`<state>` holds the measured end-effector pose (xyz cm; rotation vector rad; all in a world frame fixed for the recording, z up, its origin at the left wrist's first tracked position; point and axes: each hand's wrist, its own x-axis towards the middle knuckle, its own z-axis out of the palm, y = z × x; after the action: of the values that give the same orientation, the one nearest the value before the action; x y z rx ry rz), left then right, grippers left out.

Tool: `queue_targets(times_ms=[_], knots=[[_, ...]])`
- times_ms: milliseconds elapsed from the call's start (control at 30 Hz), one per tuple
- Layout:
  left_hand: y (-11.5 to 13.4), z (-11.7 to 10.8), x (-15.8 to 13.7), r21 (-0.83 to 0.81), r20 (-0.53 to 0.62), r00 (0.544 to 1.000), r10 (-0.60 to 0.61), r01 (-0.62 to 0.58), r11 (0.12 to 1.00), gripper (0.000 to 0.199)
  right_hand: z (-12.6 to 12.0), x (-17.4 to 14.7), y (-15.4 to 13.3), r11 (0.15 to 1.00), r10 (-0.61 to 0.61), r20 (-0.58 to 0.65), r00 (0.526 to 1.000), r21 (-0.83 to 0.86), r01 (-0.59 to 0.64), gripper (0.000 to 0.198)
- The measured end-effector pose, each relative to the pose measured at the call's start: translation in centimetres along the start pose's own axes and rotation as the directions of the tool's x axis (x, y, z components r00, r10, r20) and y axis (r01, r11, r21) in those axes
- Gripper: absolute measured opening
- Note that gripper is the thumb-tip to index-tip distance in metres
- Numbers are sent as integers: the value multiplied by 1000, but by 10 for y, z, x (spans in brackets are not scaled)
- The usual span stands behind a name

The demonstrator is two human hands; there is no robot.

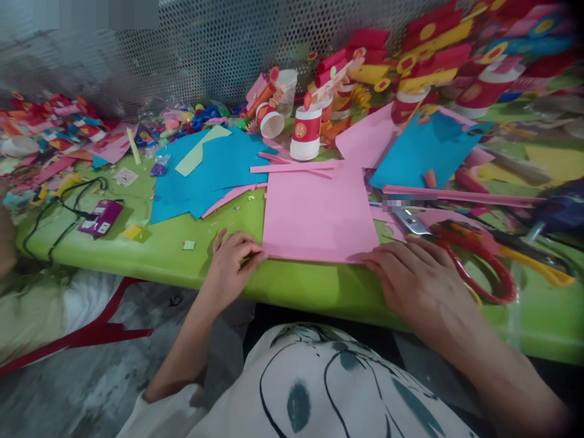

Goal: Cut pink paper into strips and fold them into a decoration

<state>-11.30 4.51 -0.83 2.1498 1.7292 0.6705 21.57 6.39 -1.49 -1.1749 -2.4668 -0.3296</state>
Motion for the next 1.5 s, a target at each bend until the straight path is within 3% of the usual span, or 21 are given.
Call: queue_targets(times_ms=[533,733,1000,1300,1500], knots=[[10,1,4,-23,-3,990,-141,141,990,18,13,5,11,998,55,24,998,-31,-54,25],[11,4,3,-2,-38,991,-128,128,992,19,14,6,10,994,105,58,993,-24,-104,25],[11,4,4,-13,-50,990,-131,130,991,24,14,8,11,991,135,61,989,-17,-134,41],[11,3,3,20,-24,994,-104,105,994,19,12,10,7,993,106,33,994,-54,-104,36],[12,3,2,68,-7,995,-99,99,993,13,13,8,3,987,148,21,989,-59,-146,25]])
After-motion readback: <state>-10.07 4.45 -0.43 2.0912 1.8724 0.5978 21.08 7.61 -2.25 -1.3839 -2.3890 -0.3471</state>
